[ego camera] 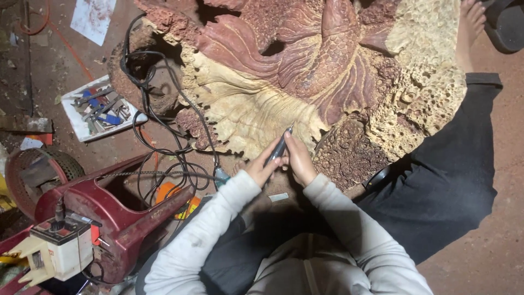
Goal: Using a rotary tool to carve and refine the edges of a large, intricate wood sculpture.
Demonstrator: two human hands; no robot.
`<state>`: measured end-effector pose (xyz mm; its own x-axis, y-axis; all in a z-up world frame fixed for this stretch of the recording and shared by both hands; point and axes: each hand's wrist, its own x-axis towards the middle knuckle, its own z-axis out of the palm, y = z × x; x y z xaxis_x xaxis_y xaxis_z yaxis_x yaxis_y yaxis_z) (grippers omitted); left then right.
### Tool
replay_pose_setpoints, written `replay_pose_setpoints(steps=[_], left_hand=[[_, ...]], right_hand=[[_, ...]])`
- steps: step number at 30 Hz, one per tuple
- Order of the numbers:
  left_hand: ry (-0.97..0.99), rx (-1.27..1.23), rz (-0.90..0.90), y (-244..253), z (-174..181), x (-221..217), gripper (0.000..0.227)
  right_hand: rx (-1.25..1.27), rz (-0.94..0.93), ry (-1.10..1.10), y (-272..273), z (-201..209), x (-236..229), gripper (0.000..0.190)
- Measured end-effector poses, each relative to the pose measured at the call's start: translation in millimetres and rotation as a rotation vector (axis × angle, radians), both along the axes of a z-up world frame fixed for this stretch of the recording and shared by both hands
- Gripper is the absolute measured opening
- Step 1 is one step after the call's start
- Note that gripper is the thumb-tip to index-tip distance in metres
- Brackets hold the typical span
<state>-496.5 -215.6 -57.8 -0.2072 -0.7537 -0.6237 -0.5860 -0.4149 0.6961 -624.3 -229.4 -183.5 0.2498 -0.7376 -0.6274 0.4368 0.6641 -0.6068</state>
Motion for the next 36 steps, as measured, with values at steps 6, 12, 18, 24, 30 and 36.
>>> replay_pose_setpoints(steps=[6, 12, 18, 24, 30, 36], left_hand=[[-0.202, 0.019, -0.076, -39, -29, -1, 0.058], [-0.249, -0.035, -0.17, -66, -19, -3, 0.055], [-0.291, 0.019, -0.217, -82, -8, -4, 0.055], [-0.32, 0.024, -0.28, -93, -11, 4, 0.056], [-0.359, 0.042, -0.295, -99, -8, 1, 0.055], [-0.393, 0.048, -0.329, -97, -22, 5, 0.055]], right_hand=[[-0.021, -0.112, 0.013, -28, -9, -1, 0.045], [-0.034, -0.149, 0.006, -46, -8, -6, 0.048], [0.024, -0.175, -0.038, -56, 1, -5, 0.046], [0.046, -0.197, -0.046, -54, -34, 2, 0.05], [0.074, -0.198, -0.037, -57, -34, 2, 0.05], [0.106, -0.2, -0.074, -60, -25, 0, 0.05]])
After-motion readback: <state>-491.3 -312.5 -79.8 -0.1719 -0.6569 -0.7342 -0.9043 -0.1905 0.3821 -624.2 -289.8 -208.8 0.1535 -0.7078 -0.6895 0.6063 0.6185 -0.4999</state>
